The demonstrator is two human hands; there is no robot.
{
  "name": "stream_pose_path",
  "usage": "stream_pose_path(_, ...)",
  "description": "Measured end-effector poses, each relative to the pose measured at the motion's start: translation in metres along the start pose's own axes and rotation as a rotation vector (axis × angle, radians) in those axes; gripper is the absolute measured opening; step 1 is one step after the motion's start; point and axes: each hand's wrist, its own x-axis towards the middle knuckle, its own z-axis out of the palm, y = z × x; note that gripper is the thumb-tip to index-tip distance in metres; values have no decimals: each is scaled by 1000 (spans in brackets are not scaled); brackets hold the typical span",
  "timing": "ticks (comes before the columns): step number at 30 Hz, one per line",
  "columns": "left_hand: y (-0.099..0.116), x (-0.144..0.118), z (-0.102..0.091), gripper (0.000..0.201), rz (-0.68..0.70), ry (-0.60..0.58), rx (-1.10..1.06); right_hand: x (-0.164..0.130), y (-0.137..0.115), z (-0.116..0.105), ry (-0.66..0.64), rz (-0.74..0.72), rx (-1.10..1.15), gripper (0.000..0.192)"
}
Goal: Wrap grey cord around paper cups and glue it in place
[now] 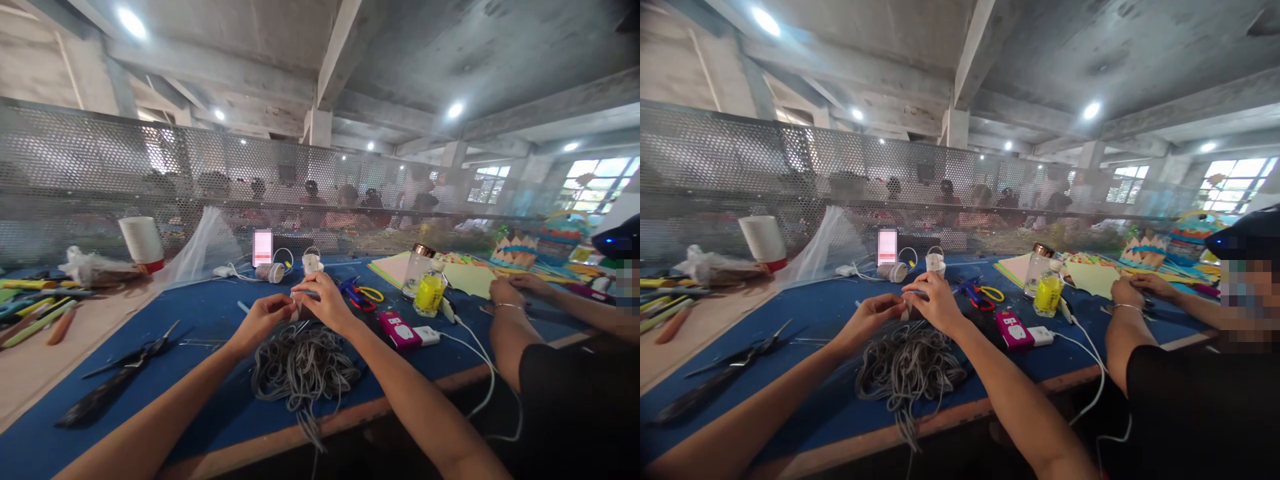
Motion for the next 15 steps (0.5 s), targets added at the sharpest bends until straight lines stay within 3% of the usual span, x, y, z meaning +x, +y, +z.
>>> stream_pose_path(8,-6,-1,2,26,18,-52,1,-1,5,3,-47,35,-32,13)
stream_pose_path(15,-4,-1,4,28,31,-66,30,-1,8,4,-48,65,95,11)
